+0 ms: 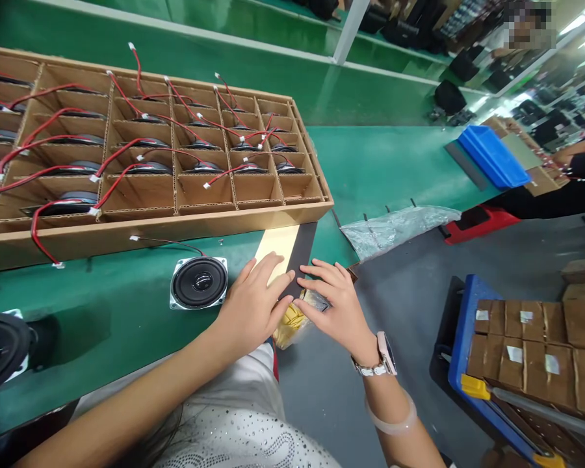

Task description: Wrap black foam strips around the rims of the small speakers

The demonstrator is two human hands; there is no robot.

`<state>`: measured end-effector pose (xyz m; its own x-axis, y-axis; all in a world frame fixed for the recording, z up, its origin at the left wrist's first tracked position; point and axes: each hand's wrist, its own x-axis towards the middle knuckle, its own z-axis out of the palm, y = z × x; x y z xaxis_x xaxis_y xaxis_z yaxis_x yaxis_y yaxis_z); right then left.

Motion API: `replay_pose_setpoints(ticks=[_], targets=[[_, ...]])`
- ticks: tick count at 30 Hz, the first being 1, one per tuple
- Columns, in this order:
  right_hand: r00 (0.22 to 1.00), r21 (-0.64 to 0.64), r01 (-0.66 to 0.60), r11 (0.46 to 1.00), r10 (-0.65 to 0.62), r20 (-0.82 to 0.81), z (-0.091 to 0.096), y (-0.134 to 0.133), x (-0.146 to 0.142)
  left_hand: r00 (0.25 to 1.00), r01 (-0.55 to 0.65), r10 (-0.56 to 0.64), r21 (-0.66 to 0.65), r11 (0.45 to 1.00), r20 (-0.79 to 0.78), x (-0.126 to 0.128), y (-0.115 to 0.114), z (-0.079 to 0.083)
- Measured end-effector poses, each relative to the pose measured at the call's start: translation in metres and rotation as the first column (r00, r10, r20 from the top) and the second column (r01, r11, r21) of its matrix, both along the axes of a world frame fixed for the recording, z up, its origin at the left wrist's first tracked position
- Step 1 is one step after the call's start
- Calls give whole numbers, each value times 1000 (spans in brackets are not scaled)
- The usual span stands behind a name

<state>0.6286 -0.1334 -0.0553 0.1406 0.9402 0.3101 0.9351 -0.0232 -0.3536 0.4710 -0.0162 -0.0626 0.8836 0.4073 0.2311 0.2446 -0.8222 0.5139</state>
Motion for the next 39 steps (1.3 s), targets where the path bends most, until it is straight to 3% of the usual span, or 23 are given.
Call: replay_pose_setpoints(ticks=[22,39], targets=[[999,-4,-19,1000,19,27,2,0,0,999,-6,6,5,1000,38,1,0,-4],[996,-29,18,999,-20,-91,2,-1,-2,1000,-8,8,7,1000,17,0,0,-4]])
